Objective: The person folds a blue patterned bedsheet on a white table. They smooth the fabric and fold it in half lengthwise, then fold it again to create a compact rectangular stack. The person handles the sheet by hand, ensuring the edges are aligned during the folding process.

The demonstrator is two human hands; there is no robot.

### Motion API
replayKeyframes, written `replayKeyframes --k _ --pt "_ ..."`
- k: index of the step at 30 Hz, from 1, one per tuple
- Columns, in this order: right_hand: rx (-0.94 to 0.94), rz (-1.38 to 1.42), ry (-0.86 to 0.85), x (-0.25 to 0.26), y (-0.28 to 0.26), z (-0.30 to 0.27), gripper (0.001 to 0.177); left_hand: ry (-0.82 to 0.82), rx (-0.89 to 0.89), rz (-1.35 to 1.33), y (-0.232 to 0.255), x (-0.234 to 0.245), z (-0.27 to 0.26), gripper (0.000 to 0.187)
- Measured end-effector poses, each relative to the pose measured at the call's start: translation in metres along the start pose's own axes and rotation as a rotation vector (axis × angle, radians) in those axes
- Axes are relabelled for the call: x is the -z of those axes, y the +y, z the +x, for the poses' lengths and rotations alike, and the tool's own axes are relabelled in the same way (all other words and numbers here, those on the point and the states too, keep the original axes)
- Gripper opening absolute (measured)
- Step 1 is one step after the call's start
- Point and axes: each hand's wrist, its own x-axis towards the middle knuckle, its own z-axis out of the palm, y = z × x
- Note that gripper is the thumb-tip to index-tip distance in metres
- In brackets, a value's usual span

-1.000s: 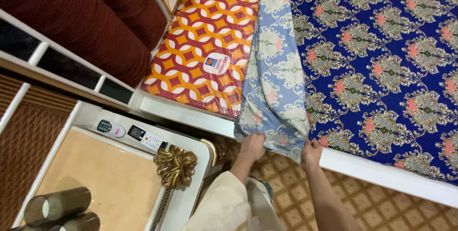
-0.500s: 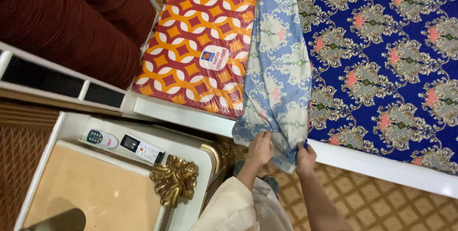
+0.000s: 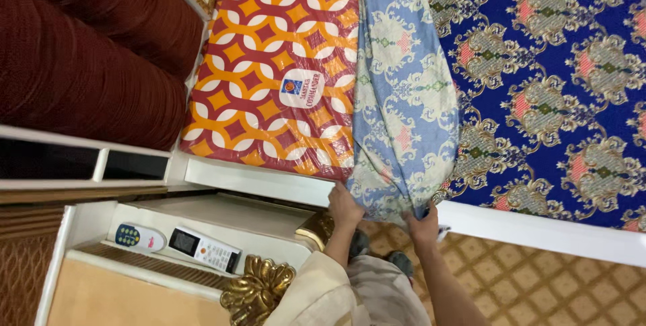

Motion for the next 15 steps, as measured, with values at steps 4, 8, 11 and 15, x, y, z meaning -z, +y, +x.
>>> replayKeyframes --k 4,8,11,15 --pt "-0.224 -0.177 0.025 -0.014 -0.006 -0.008 0.088 -0.096 0.003 -0.018 -0.035 -0.040 0.035 0.064" --pt "-0.257 -0.110 0.061 -0.018 -0.011 -0.018 0.094 -0.113 -0.129 0.011 -0.060 -0.079 0.051 0.045" --pt "-0.296 -0.111 0.170 -0.028 -0.004 -0.025 0.089 -0.044 -0.237 0.061 -0.054 -0.081 0.039 0.037" --pt "-0.228 0.350 0.245 -0.051 0.014 -0.024 0.073 -0.084 -0.067 -0.265 -0.019 -0.056 0.013 0.054"
